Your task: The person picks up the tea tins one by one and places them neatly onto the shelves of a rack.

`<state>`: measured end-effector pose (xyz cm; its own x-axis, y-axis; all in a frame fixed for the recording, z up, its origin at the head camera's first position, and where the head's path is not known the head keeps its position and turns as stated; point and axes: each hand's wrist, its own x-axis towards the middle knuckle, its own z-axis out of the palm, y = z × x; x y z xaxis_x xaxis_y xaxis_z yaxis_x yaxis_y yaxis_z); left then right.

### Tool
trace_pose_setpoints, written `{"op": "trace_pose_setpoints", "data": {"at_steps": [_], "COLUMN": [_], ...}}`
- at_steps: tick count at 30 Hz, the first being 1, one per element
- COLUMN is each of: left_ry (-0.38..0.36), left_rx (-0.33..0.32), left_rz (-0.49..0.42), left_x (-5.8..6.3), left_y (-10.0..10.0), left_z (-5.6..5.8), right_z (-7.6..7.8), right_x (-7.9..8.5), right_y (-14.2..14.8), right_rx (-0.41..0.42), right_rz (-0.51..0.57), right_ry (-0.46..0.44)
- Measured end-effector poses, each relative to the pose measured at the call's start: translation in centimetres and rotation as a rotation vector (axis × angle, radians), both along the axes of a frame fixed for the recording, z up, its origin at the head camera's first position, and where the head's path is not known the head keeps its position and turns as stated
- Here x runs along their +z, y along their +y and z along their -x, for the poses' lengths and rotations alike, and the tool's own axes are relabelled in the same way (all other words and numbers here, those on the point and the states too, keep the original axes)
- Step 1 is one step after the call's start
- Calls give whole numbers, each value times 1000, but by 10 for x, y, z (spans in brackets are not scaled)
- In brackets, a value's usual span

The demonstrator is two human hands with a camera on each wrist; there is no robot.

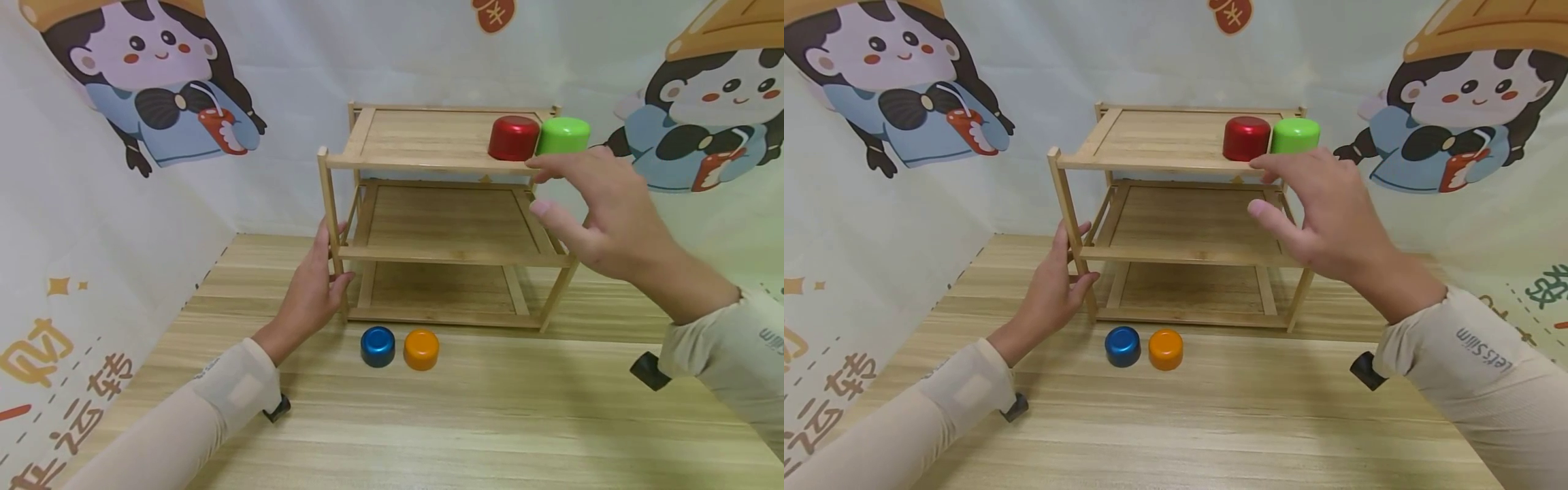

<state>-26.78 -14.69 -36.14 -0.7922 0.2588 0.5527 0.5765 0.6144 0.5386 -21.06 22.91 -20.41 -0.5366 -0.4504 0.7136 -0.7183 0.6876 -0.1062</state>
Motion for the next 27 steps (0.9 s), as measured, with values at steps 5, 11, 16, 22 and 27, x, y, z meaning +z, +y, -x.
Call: {"op": "trace_pose_setpoints", "data": {"at_steps": [5, 11, 16, 22, 27], "left_ry": [-8, 1, 5, -1, 5], "left_rx": [3, 3, -4, -8, -10], "left_rz": [0, 3, 1, 3, -4], "left_x": [0, 0, -1, -1, -1], "left_y": [-1, -2, -1, 0, 0], "left_z": [0, 0, 1, 0, 1], "right_z": [2, 4, 5, 6, 5], "right_x": [-15, -36, -52, -70, -85], "right_y": [-6, -16, -24, -33, -41], "right_rx": [-8, -20, -32, -30, -25], "right_rz": [-40, -76, -88, -117, -133], "right_ry": [-27, -47, -71, -82, -86]}}
